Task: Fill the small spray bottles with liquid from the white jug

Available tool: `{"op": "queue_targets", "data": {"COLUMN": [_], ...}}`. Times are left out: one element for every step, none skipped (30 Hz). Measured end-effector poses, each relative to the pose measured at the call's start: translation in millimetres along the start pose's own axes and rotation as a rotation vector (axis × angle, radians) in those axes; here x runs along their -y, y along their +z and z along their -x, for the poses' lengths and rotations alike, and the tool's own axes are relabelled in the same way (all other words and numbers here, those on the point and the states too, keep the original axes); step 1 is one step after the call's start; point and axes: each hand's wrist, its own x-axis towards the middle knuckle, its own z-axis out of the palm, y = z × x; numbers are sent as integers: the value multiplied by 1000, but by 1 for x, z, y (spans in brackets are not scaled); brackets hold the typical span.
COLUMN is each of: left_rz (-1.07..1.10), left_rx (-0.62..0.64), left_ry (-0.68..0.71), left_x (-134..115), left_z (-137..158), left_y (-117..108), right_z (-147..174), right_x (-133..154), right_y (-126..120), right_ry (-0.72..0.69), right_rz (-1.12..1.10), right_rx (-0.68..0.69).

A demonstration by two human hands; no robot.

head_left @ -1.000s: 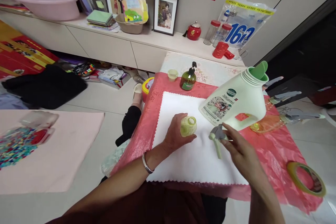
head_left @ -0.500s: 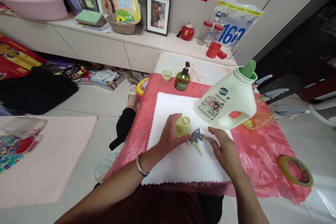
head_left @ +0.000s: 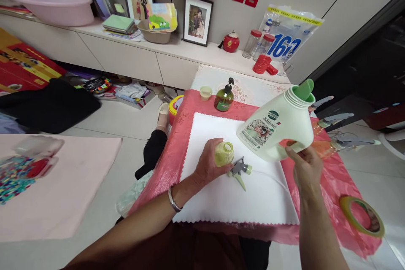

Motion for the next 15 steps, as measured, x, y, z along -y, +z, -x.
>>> {"op": "queue_targets", "data": {"left_rz": [-1,-2,-1,2,7,12,15,16,15,12,7,1,-5,-11,-15], "left_rx": [-2,-4,-6,-6,-5,-5,-3,0,0,-1,0,0,0,-1,0], "left_ry": [1,4,8,12,17,20,22,21,20,19,19,17,14,11,10], "left_x": [0,1,1,2,2,2,2,2,2,2,2,2,2,2,2], "left_z": [0,0,-1,-1,-1,-2,-2,-2,-2,-2,-2,-2,-3,-3,-3], "left_y": [0,1,1,1,1,1,2,2,2,2,2,2,3,3,3], "right_z": [-3,-6,-8,-11,-13,-14,-16,-17,-17,-18,-18,-18,-18,-17,-15], "right_x": [-4,-6,-7,-6,-4,-1,3,7,12,18,23,28,34,40,46], "right_y": [4,9,14,19,24,28,32,34,35,34,32,27,22,16,8], "right_ry": [8,15,21,23,21,16,7,-3,-13,-20,-26,-30,-37,-45,-54], "right_rz": [-22,-46,-68,-87,-103,-114,-122,-128,-132,-133,-131,-123,-111,-92,-68], "right_rx": [-8,-19,-34,-55,-82,-112,-143,-172,-196,-213,-224,-234,-245,-251,-248]}}
